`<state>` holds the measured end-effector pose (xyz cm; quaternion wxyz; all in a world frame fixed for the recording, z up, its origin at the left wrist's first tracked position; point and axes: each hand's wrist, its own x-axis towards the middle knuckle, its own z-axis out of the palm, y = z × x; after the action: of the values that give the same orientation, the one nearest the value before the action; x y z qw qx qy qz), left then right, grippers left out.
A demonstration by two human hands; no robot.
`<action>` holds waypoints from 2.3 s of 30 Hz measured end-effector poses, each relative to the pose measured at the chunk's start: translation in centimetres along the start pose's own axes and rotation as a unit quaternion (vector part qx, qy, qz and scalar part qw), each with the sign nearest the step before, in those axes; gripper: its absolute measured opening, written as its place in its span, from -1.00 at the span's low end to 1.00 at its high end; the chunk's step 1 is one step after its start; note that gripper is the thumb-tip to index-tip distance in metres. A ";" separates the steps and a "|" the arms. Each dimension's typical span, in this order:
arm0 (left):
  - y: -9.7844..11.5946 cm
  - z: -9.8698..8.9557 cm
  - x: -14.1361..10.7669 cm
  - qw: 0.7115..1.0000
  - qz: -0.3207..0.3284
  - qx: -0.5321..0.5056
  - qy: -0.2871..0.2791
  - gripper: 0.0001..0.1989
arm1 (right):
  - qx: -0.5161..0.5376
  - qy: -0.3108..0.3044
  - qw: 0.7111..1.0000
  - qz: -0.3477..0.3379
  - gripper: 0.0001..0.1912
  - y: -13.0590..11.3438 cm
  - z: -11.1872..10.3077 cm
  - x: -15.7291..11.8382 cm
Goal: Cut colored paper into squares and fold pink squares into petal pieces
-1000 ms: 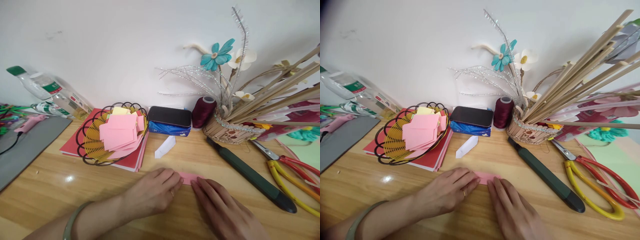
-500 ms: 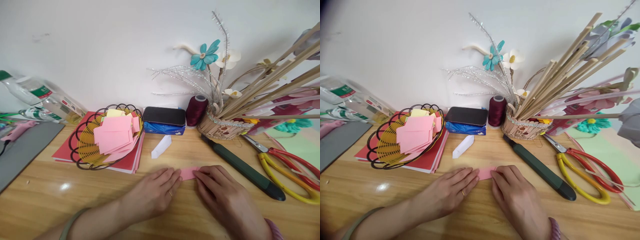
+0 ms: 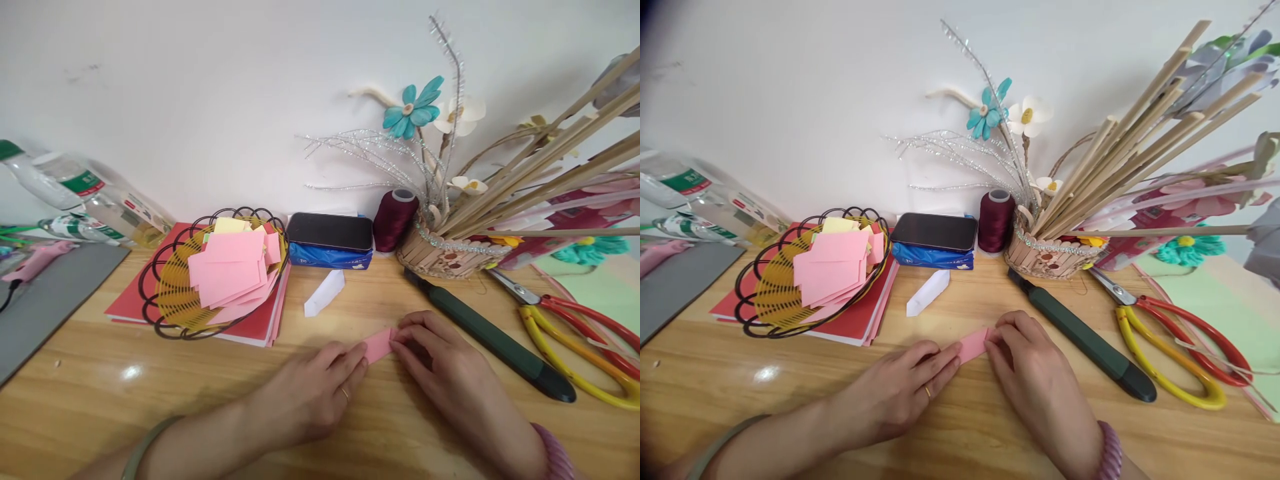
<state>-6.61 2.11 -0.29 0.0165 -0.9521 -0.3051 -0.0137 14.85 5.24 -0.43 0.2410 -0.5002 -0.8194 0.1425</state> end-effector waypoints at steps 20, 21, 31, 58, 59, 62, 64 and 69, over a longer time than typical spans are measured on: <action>0.2 -0.1 -0.1 0.999 0.011 0.040 0.028 -0.64 | 0.029 -0.011 0.999 0.015 -0.78 0.3 -0.1 0.0; 0.2 -0.1 -0.1 0.999 0.011 0.039 0.029 -0.63 | 0.029 -0.014 0.999 0.016 -0.78 0.3 0.0 0.0; 0.2 -0.4 -0.1 0.999 0.013 0.041 0.024 -0.64 | 0.021 -0.041 0.999 0.008 -0.80 0.7 0.0 0.0; -0.8 -0.1 -0.1 0.995 0.019 -0.060 0.081 -0.70 | -0.064 0.032 0.996 -0.049 -0.86 0.2 -0.2 -1.2; -0.8 -0.1 -0.1 0.995 0.020 -0.056 0.079 -0.70 | -0.073 0.037 0.994 -0.068 -0.83 0.0 -0.3 -1.5; -0.8 0.0 0.0 0.996 0.016 -0.048 0.077 -0.69 | -0.117 0.036 0.975 -0.184 -0.63 -1.0 0.0 -2.4; -0.7 0.1 0.0 0.995 0.011 -0.048 0.084 -0.71 | -0.168 -0.008 0.954 -0.248 -0.55 -1.7 0.6 -2.9; -0.7 -0.1 -0.2 0.998 0.025 -0.017 0.062 -0.68 | -0.228 -0.040 0.939 -0.254 -0.38 -1.5 1.4 -3.5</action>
<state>-7.12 2.53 -0.22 0.0195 -0.9570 -0.2789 -0.0772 14.33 1.45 -1.77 0.1155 -0.3105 -0.9389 -0.0938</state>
